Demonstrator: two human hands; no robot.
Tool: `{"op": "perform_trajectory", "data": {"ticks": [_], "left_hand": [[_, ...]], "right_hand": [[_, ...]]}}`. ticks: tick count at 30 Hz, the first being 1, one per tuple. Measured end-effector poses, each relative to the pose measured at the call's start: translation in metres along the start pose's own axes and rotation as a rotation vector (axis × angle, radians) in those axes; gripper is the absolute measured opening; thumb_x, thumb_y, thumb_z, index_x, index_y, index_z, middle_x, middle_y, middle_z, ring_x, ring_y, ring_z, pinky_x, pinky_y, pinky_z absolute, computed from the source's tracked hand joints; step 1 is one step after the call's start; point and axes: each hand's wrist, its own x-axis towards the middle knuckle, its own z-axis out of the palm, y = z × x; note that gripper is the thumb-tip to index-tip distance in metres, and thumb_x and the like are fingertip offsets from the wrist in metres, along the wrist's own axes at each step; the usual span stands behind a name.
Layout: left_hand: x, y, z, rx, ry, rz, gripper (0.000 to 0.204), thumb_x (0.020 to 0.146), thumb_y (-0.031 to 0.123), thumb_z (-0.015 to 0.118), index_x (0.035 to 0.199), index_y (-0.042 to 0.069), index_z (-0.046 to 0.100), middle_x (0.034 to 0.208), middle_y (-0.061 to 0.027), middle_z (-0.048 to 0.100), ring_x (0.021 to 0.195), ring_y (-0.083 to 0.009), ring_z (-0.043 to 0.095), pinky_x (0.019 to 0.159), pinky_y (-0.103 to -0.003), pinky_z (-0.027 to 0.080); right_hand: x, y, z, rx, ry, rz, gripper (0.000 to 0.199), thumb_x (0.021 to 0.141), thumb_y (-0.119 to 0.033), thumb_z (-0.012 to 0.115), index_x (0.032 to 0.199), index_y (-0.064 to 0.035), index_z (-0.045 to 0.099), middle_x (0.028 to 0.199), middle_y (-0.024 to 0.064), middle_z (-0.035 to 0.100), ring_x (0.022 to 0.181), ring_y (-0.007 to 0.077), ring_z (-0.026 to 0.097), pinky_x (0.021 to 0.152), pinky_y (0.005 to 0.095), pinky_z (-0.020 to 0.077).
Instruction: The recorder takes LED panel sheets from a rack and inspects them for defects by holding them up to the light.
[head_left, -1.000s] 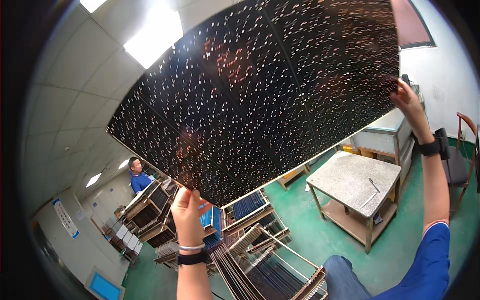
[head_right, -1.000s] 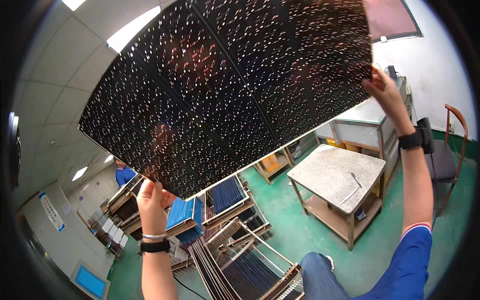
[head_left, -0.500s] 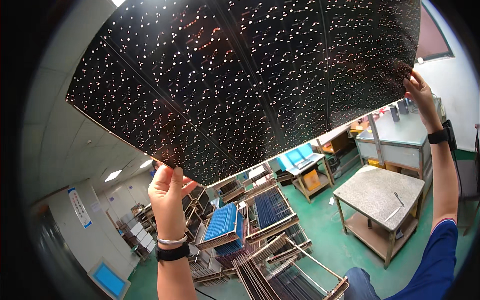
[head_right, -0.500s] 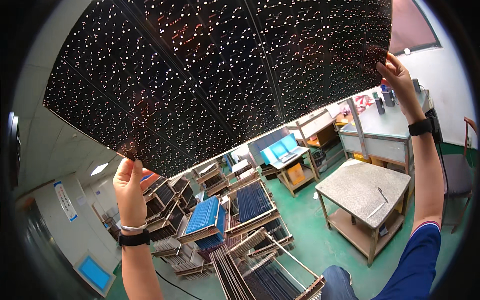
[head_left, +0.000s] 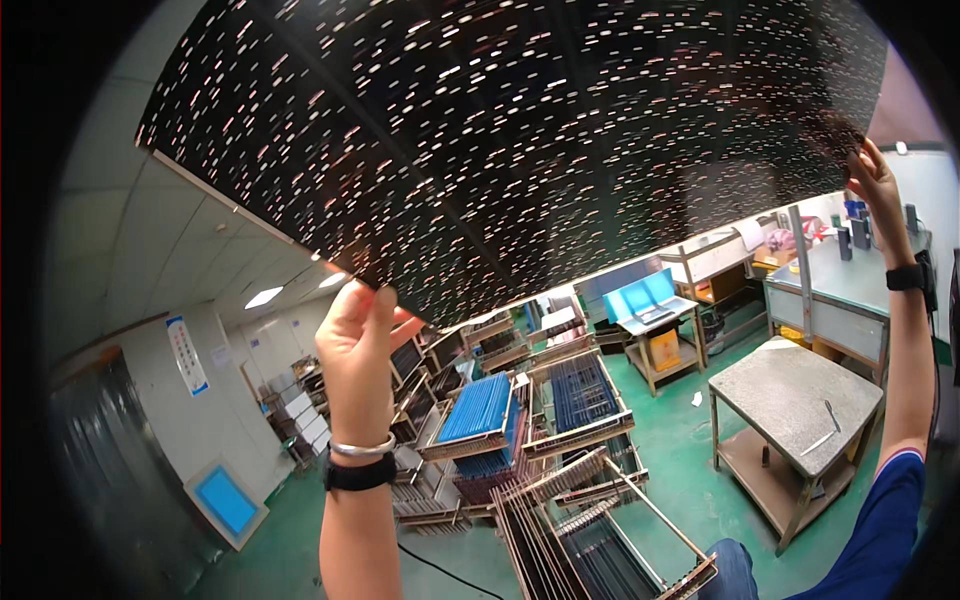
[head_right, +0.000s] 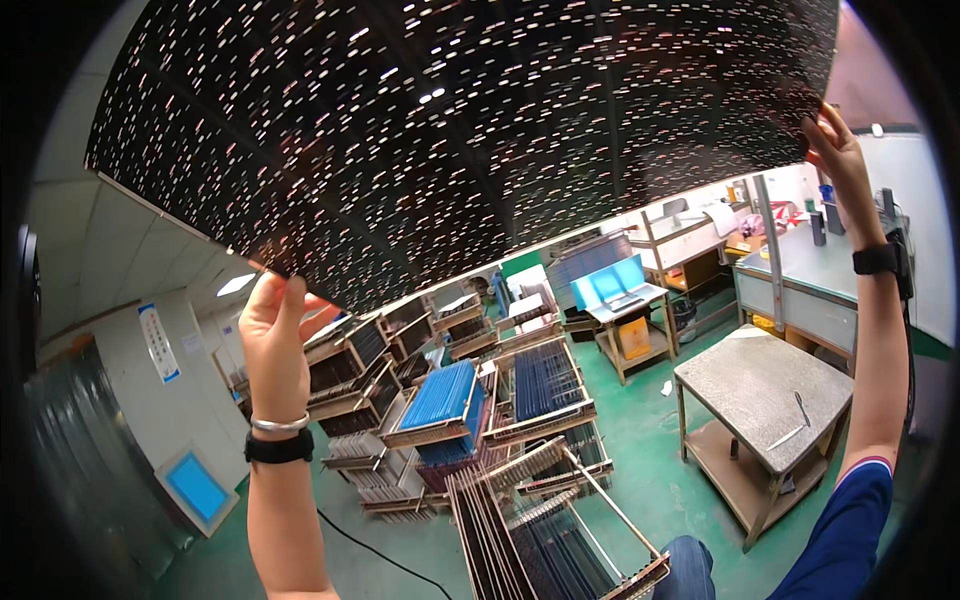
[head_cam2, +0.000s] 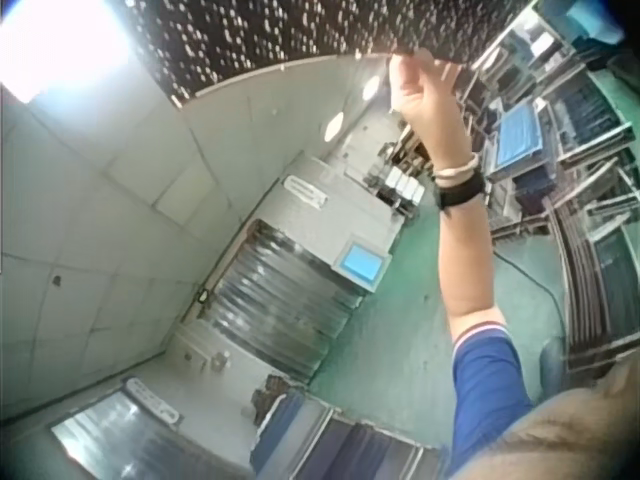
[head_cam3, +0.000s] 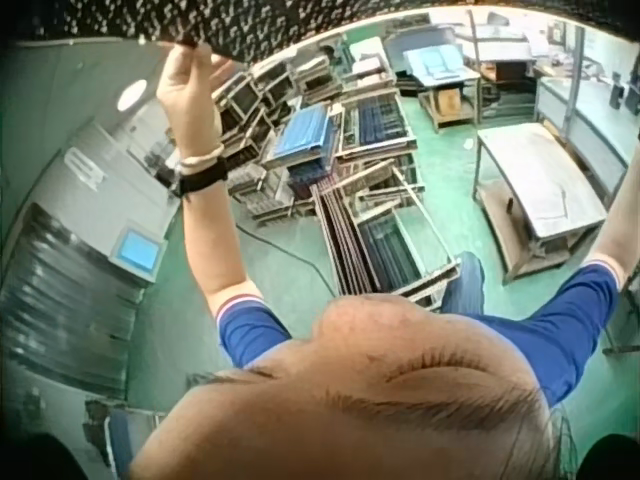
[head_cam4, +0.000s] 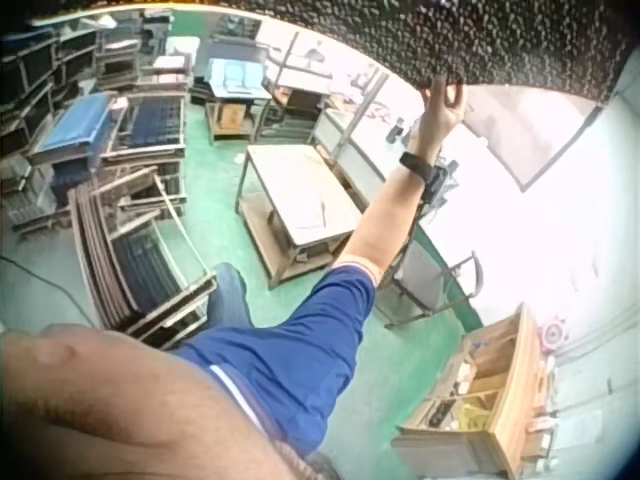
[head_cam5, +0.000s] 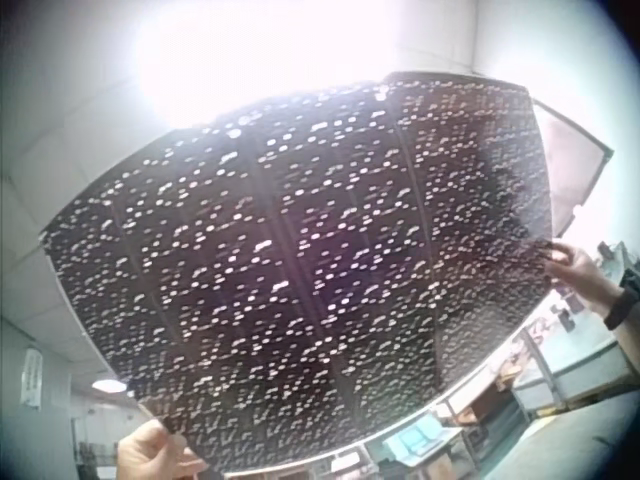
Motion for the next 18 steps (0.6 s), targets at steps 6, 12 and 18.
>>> {"op": "perform_trajectory", "data": {"ticks": [6,12,18], "left_hand": [[-0.003,0.005,0.002,0.029,-0.032,0.014,0.013,0.088,0.017,0.058,0.088,0.004,0.06,0.075,0.0039,0.056,0.067,-0.003,0.054,0.063,-0.021,0.052],[-0.004,0.001,0.0,0.046,-0.043,0.037,0.017,0.088,0.02,0.059,0.086,0.003,0.06,0.074,0.0041,0.055,0.066,-0.0028,0.053,0.06,-0.019,0.05],[-0.003,0.001,0.0,0.023,-0.063,0.046,0.016,0.088,0.019,0.059,0.086,0.003,0.06,0.075,0.0039,0.054,0.067,-0.0033,0.053,0.061,-0.019,0.05]], "right_hand": [[0.004,0.015,-0.015,-0.091,0.03,0.005,0.063,0.081,-0.039,0.065,0.131,-0.0077,0.043,0.096,-0.0027,0.061,0.08,-0.0006,0.055,0.07,0.0147,0.0456],[0.009,0.027,-0.006,-0.108,0.028,0.035,0.063,0.081,-0.041,0.065,0.13,-0.0083,0.044,0.104,-0.0003,0.06,0.086,0.0021,0.057,0.076,0.0165,0.0461],[0.005,0.012,-0.011,-0.095,0.015,0.029,0.06,0.082,-0.04,0.064,0.129,-0.0078,0.045,0.105,0.0004,0.06,0.087,0.0031,0.058,0.075,0.0168,0.0468]]}}
